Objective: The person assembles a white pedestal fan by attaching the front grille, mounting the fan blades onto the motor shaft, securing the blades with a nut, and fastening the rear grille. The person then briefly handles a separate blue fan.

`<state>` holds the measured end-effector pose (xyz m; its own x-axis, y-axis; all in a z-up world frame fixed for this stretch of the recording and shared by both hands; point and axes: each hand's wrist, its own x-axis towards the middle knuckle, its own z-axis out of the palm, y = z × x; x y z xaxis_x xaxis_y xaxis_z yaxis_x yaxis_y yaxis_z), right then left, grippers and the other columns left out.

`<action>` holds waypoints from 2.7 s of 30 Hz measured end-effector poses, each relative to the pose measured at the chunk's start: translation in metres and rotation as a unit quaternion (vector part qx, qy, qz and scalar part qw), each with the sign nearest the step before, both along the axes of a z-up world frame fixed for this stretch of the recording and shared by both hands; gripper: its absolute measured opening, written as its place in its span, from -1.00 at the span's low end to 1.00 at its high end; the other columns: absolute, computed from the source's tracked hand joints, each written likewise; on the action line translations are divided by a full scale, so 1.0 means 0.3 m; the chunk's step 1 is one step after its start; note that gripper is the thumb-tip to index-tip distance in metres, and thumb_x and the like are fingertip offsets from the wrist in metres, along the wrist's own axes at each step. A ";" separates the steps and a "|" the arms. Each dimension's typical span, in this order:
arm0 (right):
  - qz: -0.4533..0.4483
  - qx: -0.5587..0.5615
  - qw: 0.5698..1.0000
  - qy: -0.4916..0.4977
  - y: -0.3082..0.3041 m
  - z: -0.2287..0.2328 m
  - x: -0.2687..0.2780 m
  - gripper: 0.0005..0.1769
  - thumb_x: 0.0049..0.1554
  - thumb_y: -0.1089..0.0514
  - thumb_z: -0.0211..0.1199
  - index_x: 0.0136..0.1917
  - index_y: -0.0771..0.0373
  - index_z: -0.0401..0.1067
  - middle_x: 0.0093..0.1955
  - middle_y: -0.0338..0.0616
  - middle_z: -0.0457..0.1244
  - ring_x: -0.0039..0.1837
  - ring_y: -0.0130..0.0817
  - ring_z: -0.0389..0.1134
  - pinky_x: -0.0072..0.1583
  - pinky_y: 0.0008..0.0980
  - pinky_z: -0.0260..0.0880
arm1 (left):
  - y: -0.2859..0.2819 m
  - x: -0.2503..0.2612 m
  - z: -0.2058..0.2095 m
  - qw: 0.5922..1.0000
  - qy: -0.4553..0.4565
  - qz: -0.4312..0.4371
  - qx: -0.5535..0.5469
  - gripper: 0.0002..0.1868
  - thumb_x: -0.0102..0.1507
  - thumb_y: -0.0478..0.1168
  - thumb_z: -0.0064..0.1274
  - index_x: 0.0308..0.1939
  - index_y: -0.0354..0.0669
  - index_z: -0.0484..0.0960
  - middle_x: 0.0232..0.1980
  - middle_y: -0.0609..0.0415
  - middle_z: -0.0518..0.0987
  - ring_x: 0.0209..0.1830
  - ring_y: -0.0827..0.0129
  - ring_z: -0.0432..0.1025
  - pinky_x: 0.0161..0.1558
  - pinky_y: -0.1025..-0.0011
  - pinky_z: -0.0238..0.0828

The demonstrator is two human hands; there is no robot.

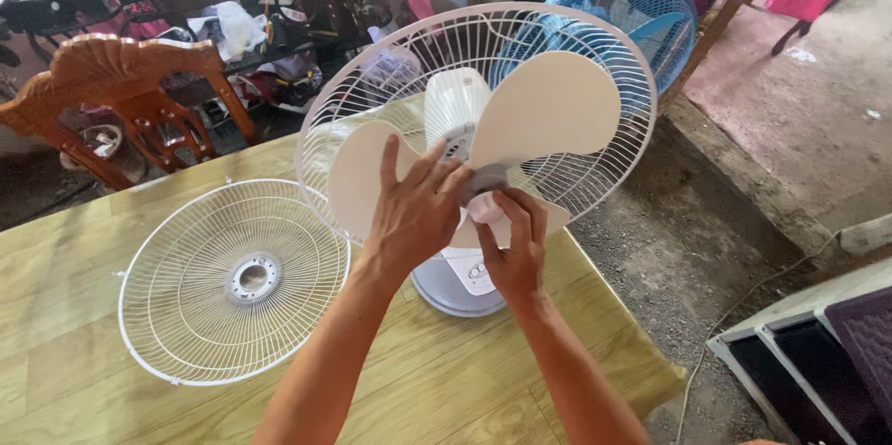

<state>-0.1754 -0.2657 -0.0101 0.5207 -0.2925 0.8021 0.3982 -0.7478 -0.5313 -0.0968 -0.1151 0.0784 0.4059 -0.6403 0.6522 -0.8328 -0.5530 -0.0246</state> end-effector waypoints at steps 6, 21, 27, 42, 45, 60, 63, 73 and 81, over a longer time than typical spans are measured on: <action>-0.057 -0.007 0.998 -0.005 0.033 -0.018 0.026 -0.41 0.07 0.33 0.47 0.33 0.26 0.35 0.33 0.02 0.22 0.36 0.01 0.20 0.35 -0.04 0.27 | 0.002 -0.010 0.028 0.998 0.057 -0.029 0.019 -0.32 0.02 -0.11 0.19 0.22 -0.23 0.52 0.26 0.00 0.55 0.50 0.13 0.25 0.49 -0.27 -0.47; 0.016 0.262 0.965 -0.005 0.058 -0.028 0.051 -0.37 0.08 0.31 0.50 0.36 0.34 0.33 0.28 -0.02 0.12 0.22 -0.27 0.32 0.19 -0.36 0.49 | 0.006 0.053 0.014 0.995 0.045 -0.083 0.014 -0.64 0.21 -0.18 0.11 0.09 -0.12 0.55 0.03 0.09 0.62 0.08 0.24 0.51 0.49 0.08 -0.02; -0.092 0.078 0.992 0.040 0.054 -0.004 0.029 -0.37 0.05 0.40 0.49 0.37 0.21 0.42 0.27 -0.13 0.17 0.18 -0.27 0.28 0.12 -0.39 0.44 | 0.008 0.052 0.010 0.995 0.017 -0.093 -0.015 -0.68 0.26 -0.13 0.18 0.04 -0.11 0.52 -0.02 0.11 0.59 0.02 0.27 0.49 0.32 0.17 0.11; -0.001 -0.049 0.998 -0.028 0.016 0.025 0.034 -0.51 0.25 0.38 0.28 0.40 0.32 0.22 0.44 0.07 0.03 0.55 -0.02 0.11 0.50 -0.08 0.32 | 0.007 0.039 0.017 0.995 0.046 -0.086 -0.021 -0.68 0.20 -0.19 0.21 0.00 -0.11 0.54 -0.04 0.13 0.60 0.01 0.32 0.48 0.18 0.23 0.11; 0.008 -0.081 0.996 -0.027 -0.004 0.015 0.026 -0.48 0.15 0.37 0.35 0.30 0.50 0.20 0.43 0.05 0.09 0.49 0.03 0.11 0.41 -0.01 0.32 | 0.004 0.036 0.017 0.996 0.043 -0.078 -0.014 -0.69 0.21 -0.18 0.20 0.01 -0.10 0.56 -0.06 0.14 0.61 -0.01 0.34 0.49 0.18 0.24 0.11; -0.157 0.087 0.978 0.104 -0.045 0.037 0.008 -0.74 0.27 0.01 0.37 0.10 0.17 0.41 -0.05 -0.09 0.31 -0.24 -0.25 0.42 -0.17 -0.27 0.44 | -0.021 0.019 0.011 0.999 0.036 -0.032 0.002 -0.53 0.12 0.07 0.32 -0.05 -0.08 0.54 -0.11 0.13 0.58 -0.06 0.29 0.46 0.16 0.22 0.10; -0.082 -0.165 0.983 -0.003 -0.044 0.102 -0.040 -0.69 0.21 0.10 0.28 0.21 0.18 0.47 0.14 0.03 0.30 0.09 0.04 0.44 0.05 -0.26 0.51 | -0.017 0.028 0.011 0.999 0.018 -0.036 0.002 -0.59 0.15 -0.02 0.31 -0.05 -0.07 0.53 -0.11 0.14 0.57 -0.06 0.30 0.46 0.15 0.23 0.11; -0.067 0.136 0.964 0.218 -0.076 0.054 0.023 -0.60 0.26 -0.11 0.27 -0.24 0.21 0.43 -0.45 -0.22 0.32 -0.38 -0.38 0.43 -0.32 -0.31 0.42 | -0.023 0.027 0.002 0.998 0.016 -0.049 -0.023 -0.61 0.10 -0.10 0.31 -0.08 -0.07 0.53 -0.13 0.14 0.56 -0.06 0.31 0.46 0.16 0.21 0.10; -0.116 -0.168 0.977 0.056 -0.094 0.068 -0.003 -0.49 0.15 -0.23 0.32 -0.13 0.30 0.38 -0.16 -0.03 0.30 -0.26 -0.22 0.39 -0.33 -0.34 0.38 | -0.028 0.020 -0.001 0.998 0.033 -0.041 -0.042 -0.65 0.12 -0.13 0.30 -0.09 -0.06 0.53 -0.12 0.16 0.58 -0.05 0.34 0.47 0.17 0.24 0.11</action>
<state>-0.1763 -0.2939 0.0102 0.5610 -0.1424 0.8155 0.1505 -0.9511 -0.2696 -0.0909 -0.1236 0.0780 0.3984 -0.6166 0.6790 -0.8733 -0.4814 0.0753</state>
